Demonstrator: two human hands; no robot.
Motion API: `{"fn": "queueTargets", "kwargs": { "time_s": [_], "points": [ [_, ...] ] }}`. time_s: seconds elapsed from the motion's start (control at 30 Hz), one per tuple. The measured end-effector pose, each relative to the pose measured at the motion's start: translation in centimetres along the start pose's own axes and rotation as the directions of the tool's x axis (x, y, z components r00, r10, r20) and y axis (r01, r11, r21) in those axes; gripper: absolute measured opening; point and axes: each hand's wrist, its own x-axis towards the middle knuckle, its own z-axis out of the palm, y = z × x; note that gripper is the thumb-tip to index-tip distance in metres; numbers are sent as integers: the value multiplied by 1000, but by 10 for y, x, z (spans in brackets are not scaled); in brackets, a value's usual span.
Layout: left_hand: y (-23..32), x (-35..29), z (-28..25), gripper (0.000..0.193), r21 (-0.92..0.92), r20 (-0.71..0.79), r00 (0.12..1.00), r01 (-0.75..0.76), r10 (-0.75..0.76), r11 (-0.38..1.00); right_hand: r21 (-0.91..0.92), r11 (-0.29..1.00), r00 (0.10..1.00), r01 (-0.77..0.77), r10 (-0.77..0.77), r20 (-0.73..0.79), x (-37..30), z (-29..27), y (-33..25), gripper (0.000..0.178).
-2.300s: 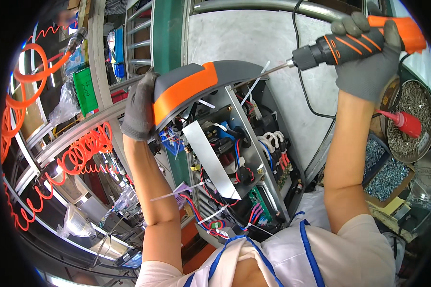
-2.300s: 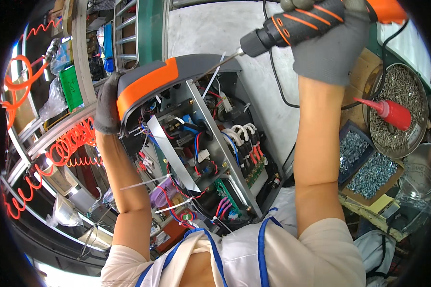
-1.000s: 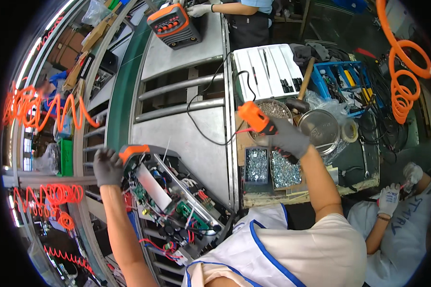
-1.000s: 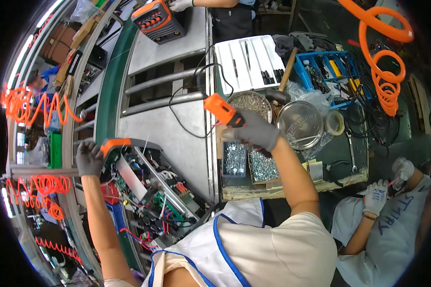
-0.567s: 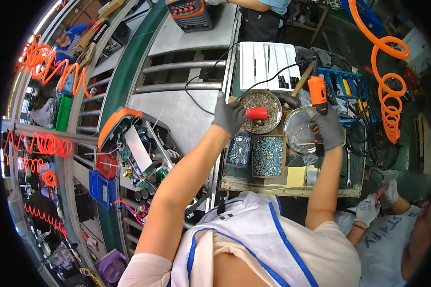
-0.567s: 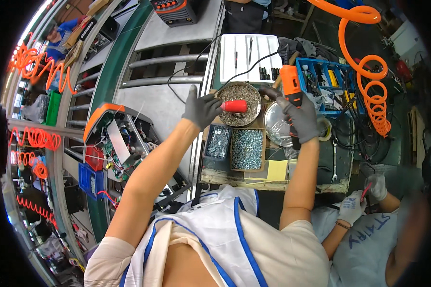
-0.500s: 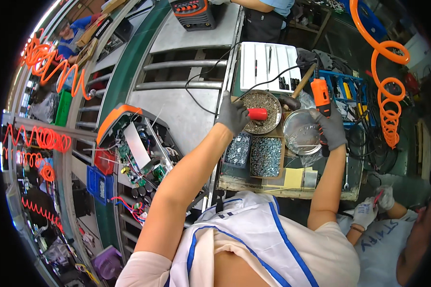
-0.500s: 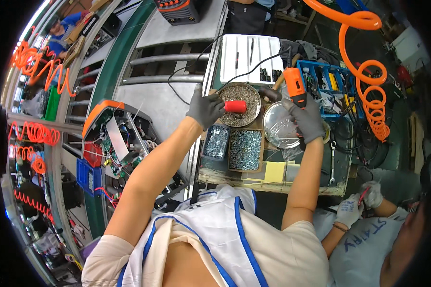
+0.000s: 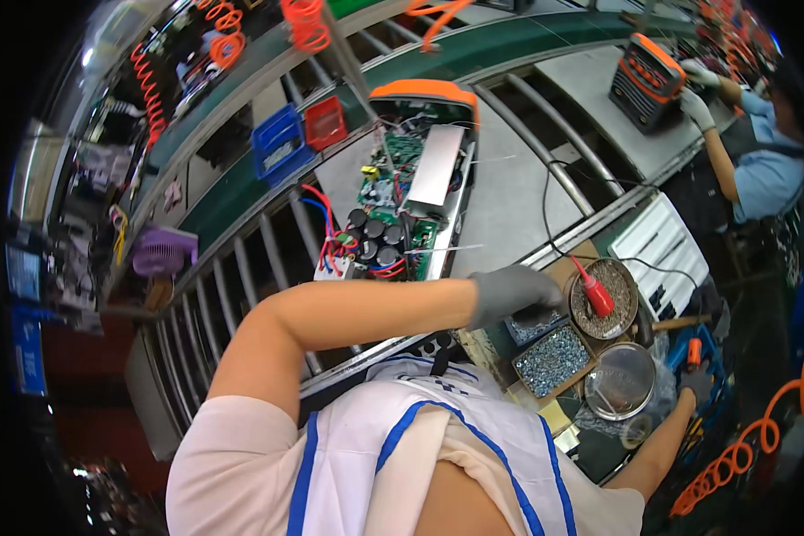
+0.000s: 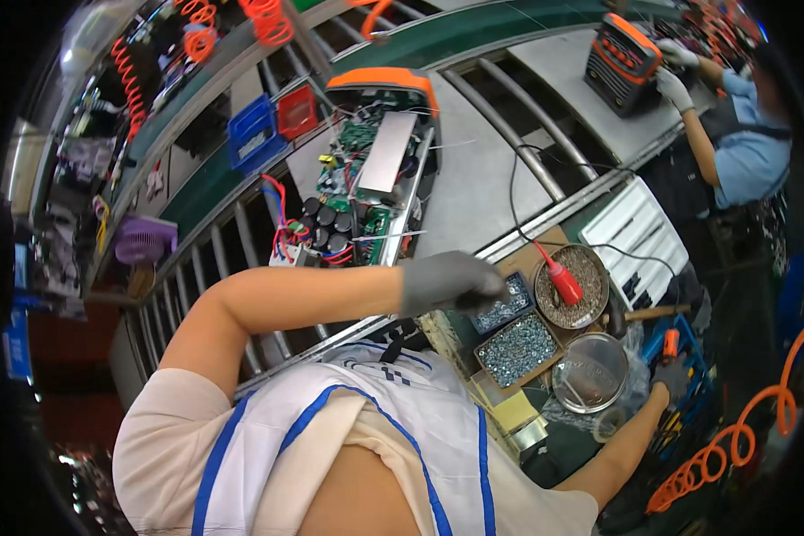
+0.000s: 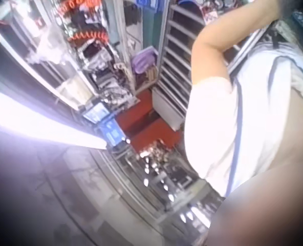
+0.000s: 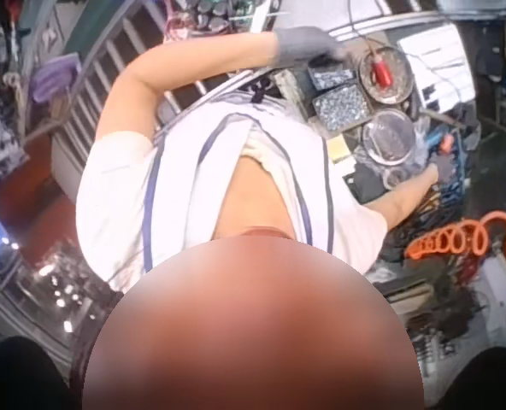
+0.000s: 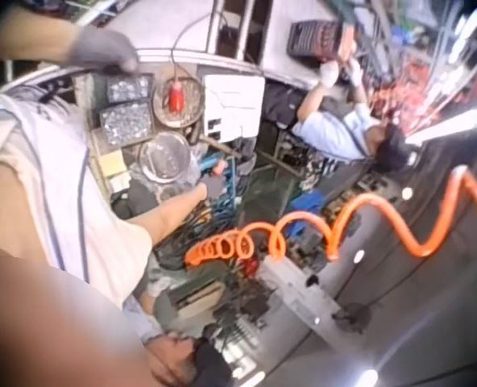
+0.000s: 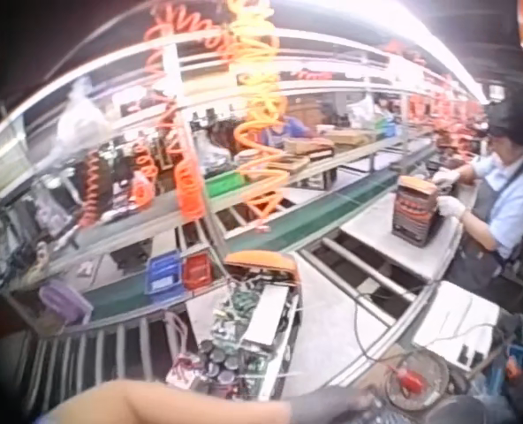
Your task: The person assembles an electronic device on a factory workbench. They place the device on the table, use a power drill to secure screws into the casing, and then connect internal wires to the circuit board.
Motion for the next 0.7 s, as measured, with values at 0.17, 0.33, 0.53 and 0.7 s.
{"fn": "queueTargets", "kwargs": {
  "time_s": [0.17, 0.33, 0.53, 0.7],
  "points": [
    [-23, -147, -33, 33, 5, -61, 933, -356, 356, 935, 46, 988, 968, 149, -136, -213, -13, -44, -18, 56],
    [-67, -228, -63, 25, 347, -732, 261, -652, 630, 674, 792, 267, 775, 549, -517, -362, -101, -74, -97, 40],
    [-114, -248, -137, 17, 580, -800, -93, -375, 593, 723, 734, -402, 254, 548, -756, -604, -365, -151, -229, 65],
    [-144, -226, -162, 27, 557, -723, 133, -469, 678, 686, 771, -549, 347, 322, -690, -635, -464, -154, -277, 54]
  ]
}}
